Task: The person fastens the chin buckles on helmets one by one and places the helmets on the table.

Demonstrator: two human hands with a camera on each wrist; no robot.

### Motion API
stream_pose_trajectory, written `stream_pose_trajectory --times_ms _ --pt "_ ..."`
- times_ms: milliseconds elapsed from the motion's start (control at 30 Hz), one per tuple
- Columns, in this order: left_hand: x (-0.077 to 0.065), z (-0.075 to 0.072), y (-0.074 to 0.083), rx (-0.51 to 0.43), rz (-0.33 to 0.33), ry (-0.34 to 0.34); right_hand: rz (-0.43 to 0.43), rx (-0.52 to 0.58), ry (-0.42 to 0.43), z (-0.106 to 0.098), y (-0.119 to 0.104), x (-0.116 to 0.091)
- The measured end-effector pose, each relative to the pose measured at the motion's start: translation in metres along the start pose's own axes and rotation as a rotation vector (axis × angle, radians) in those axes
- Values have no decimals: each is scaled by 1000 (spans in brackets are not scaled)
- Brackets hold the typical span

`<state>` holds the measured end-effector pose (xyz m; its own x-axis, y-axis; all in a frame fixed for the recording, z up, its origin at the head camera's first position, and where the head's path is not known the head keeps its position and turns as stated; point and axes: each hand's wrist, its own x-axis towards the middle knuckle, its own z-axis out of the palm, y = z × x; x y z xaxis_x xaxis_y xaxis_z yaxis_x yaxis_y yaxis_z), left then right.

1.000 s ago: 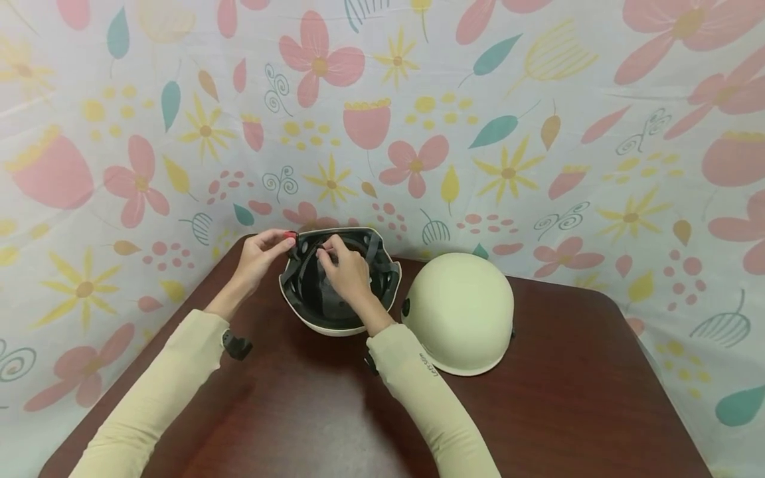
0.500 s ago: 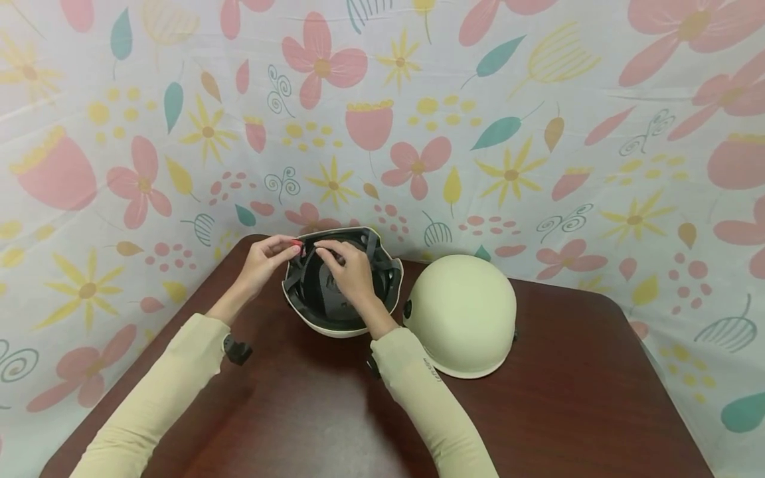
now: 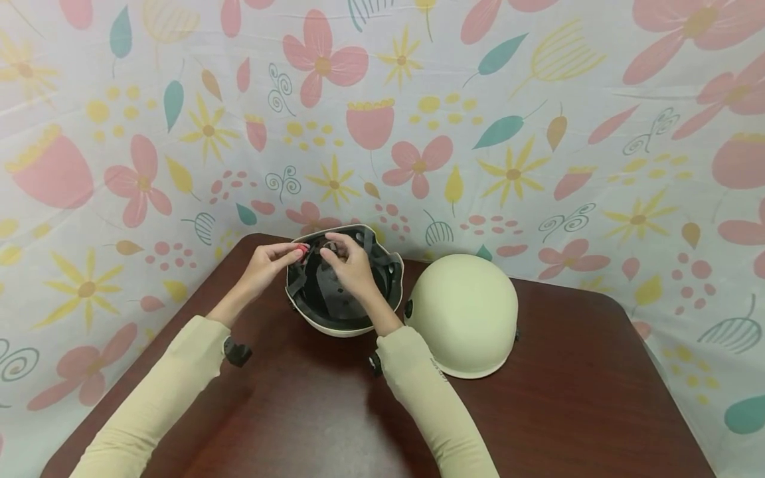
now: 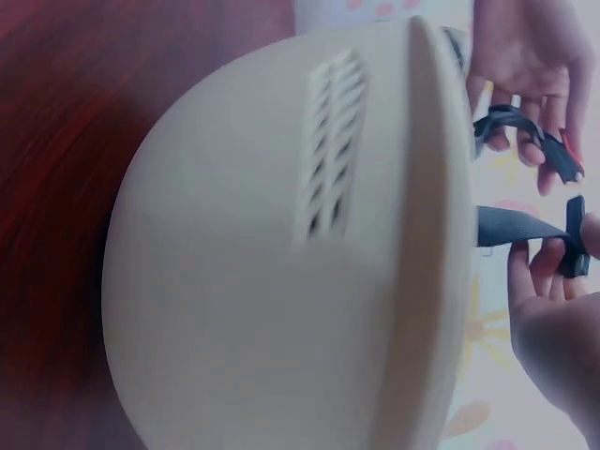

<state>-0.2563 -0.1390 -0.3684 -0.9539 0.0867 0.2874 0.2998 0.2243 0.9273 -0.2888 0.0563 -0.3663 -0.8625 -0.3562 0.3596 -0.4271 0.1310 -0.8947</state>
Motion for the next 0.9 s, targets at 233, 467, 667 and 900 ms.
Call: stream_pose_trajectory --times_ms 233,467,667,900 --pt "-3 2 0 32 -15 -64 -16 99 -9 -4 5 -1" --pt "-6 5 2 61 -51 -99 -61 79 -62 -3 5 -2" --pt "-6 8 2 11 -84 -88 -65 -50 -120 -3 4 -4" --pt "-7 16 5 -115 -122 -23 -89 -159 -149 1 3 -5"
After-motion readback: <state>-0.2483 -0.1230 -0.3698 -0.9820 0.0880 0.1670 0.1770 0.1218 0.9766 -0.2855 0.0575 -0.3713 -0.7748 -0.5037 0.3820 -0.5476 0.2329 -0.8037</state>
